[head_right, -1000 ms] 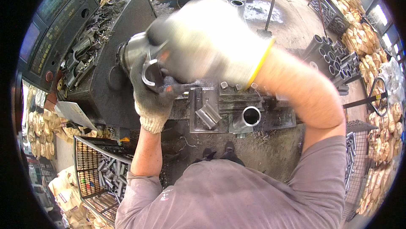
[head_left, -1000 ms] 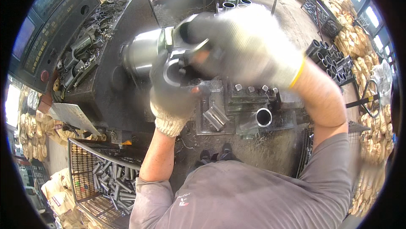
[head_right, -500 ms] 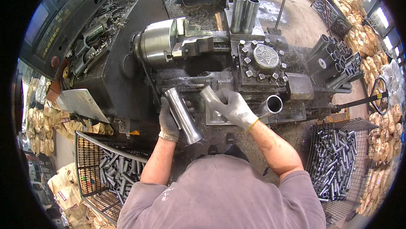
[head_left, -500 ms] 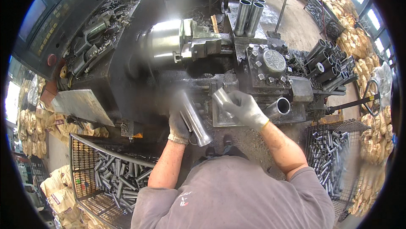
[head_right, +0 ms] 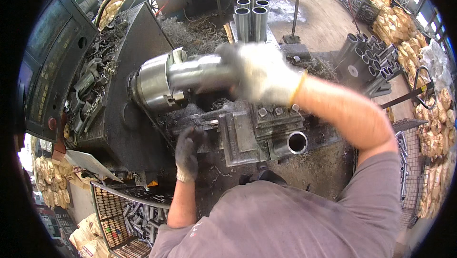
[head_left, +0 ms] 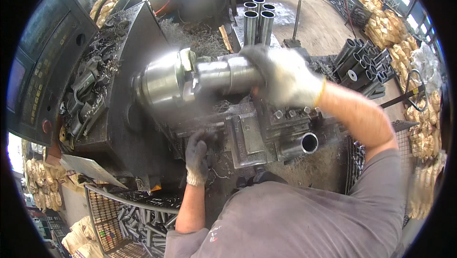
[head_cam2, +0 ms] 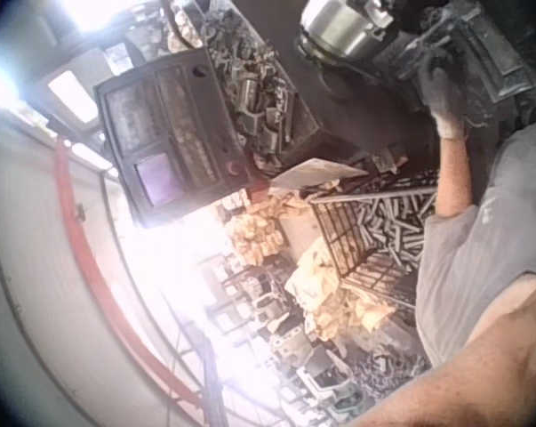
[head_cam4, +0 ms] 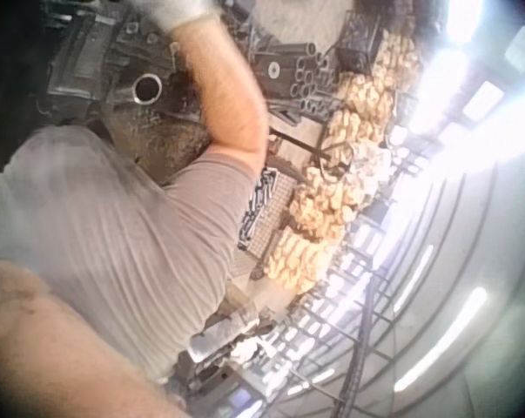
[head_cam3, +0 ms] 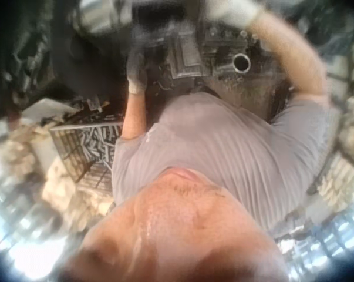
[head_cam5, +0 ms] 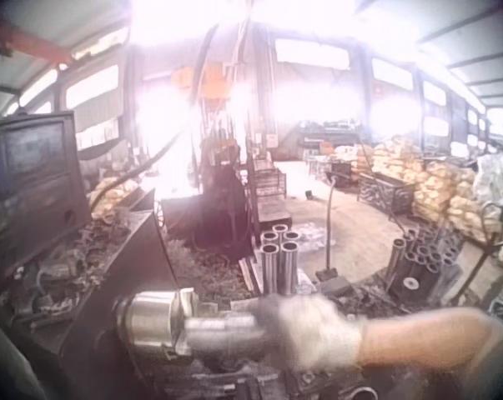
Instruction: The person operates a metal lathe to machine cylindrical metal parts. They repeatedly load raw metal tubes into the chuck, secure them, and then remove the finished parts, placing them into a wire basket.
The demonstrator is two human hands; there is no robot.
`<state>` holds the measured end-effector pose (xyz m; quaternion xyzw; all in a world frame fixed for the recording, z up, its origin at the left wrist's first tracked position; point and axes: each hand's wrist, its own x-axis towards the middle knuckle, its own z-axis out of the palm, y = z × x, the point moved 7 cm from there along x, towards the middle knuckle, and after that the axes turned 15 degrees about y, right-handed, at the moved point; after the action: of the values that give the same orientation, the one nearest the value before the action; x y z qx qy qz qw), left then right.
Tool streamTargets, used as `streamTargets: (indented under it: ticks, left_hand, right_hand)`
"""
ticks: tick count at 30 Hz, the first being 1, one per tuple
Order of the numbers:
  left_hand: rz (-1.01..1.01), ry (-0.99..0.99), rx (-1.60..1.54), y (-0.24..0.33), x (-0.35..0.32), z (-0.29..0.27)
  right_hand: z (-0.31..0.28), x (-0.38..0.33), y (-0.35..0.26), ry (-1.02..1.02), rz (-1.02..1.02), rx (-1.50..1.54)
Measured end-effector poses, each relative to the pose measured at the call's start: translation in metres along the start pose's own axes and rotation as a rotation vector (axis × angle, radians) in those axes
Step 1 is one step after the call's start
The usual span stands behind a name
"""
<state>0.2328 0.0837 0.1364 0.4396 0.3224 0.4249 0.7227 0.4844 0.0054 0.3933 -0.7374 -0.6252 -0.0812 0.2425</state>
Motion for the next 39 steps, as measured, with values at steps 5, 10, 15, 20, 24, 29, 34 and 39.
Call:
streamTargets:
  ticks: [5,10,15,20,24,29,34,39]
  left_hand:
    - [-0.249,0.305,-0.017,-0.094,-0.036,-0.111]
    - [-0.301,0.625,0.125,-0.110,-0.092,-0.174]
    - [-0.211,0.996,0.096,-0.082,-0.123,-0.244]
    - [-0.052,1.264,-0.039,-0.051,-0.138,-0.330]
    - [-0.051,1.194,-0.221,-0.010,-0.115,-0.286]
    - [-0.287,0.974,-0.435,-0.008,-0.108,-0.298]
    - [-0.154,1.072,-0.162,-0.006,-0.101,-0.305]
    - [0.231,1.387,1.053,0.066,-0.133,-0.288]
  right_hand:
    - [0.091,0.067,0.117,-0.348,-0.143,-0.463]
    - [0.169,0.061,0.137,-0.707,0.066,-0.120]
    - [0.177,0.065,0.115,-0.749,0.136,-0.098]
    - [0.186,0.076,0.131,-0.768,-0.046,0.095]
    - [0.187,0.070,0.133,-0.791,0.185,0.113]
    - [0.183,0.079,0.117,-0.581,0.230,0.315]
    - [0.151,0.069,0.118,-0.506,0.180,-0.020]
    - [0.012,0.000,0.114,0.074,0.384,0.248]
